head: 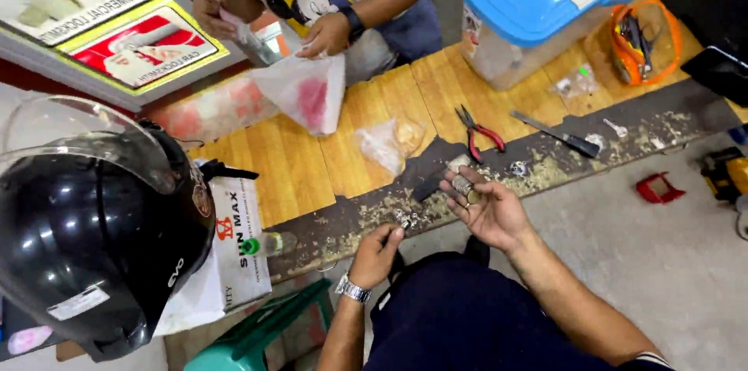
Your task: A person is servicing a lock cylinder at a workbench, using pliers to manipulate internal parts and a file to adjust the metal components.
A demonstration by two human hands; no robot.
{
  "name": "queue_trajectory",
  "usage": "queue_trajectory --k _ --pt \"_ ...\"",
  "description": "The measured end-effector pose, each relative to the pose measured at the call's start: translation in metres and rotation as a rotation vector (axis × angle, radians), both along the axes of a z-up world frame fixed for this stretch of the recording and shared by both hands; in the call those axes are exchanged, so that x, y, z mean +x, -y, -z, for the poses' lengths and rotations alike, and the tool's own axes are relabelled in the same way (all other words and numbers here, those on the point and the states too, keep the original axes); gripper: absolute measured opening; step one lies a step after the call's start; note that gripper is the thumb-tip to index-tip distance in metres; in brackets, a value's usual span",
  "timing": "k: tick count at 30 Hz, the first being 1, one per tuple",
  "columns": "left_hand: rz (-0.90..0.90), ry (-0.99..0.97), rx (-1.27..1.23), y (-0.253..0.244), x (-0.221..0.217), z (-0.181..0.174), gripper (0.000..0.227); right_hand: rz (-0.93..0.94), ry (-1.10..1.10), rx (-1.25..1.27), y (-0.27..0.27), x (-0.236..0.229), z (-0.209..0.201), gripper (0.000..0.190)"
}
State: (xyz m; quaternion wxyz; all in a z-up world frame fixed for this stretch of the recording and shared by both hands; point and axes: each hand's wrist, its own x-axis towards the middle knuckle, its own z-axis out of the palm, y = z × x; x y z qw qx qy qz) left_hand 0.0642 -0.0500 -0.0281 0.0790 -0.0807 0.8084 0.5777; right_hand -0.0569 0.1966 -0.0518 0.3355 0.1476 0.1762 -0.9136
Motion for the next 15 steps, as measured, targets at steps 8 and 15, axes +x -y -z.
queue_trajectory --k 8,15 --pt "0.082 0.022 -0.001 0.000 -0.011 -0.004 0.033 0.064 -0.001 -0.050 -0.005 0.012 -0.015 0.063" --pt "0.165 0.020 -0.026 -0.002 -0.029 -0.008 0.036 0.093 -0.057 -0.127 -0.010 0.015 -0.032 0.069"
